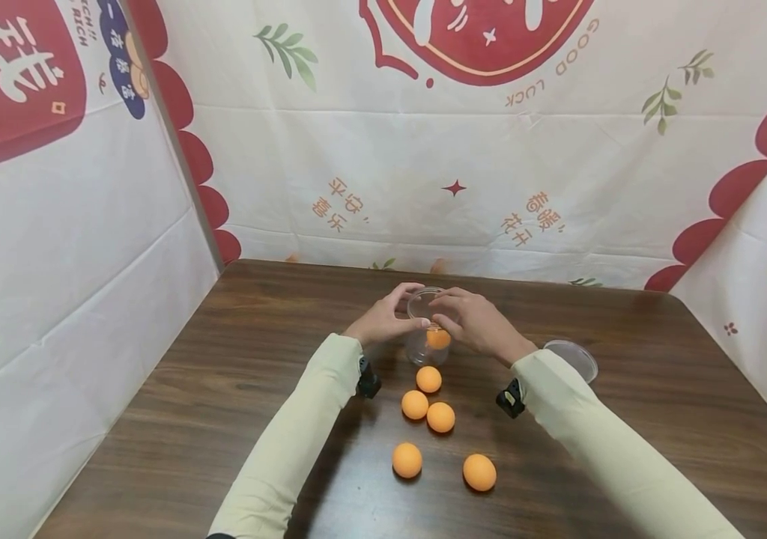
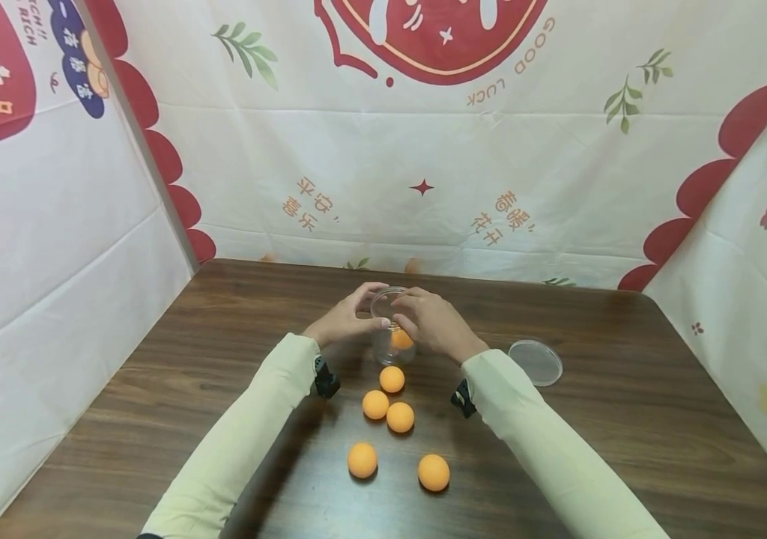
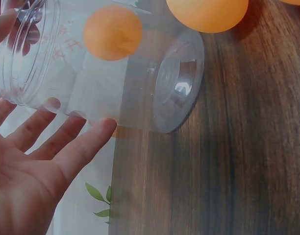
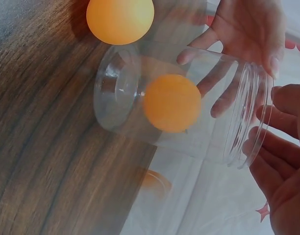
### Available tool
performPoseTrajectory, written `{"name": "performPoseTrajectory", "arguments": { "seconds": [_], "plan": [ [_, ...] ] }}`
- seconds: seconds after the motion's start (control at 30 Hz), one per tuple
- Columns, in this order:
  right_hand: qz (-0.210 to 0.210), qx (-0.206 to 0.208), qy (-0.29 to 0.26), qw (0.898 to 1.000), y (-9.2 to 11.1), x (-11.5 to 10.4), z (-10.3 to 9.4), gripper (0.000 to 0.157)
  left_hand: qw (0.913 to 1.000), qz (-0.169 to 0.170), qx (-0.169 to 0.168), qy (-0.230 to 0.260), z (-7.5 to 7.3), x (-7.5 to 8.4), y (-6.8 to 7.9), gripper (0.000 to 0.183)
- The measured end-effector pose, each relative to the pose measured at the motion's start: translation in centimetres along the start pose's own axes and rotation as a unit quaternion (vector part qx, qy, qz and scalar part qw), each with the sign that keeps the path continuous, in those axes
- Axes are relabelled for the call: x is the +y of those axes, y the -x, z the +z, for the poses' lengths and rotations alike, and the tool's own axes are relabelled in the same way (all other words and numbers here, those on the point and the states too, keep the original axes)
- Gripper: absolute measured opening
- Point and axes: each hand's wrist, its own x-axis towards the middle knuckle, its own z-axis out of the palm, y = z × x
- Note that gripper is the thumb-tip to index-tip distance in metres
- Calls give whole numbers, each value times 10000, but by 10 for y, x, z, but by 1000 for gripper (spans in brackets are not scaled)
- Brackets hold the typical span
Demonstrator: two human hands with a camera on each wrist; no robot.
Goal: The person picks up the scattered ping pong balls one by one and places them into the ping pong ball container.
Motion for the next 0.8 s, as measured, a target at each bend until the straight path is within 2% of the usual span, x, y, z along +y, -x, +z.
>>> {"name": "performPoseTrajectory", "arguments": {
  "seconds": [0.27,0.5,0.8],
  "plan": [
    [-206,217,-1,9996,3,-1,-4,24,10000,8,23,65,0,1,2,66],
    [-243,192,-33,9995,13,3,-11,23,10000,55,36,60,0,0,1,68],
    [-375,144,-66,9992,22,1,-17,20,9999,-59,82,77,3,0,2,67]
  ]
}}
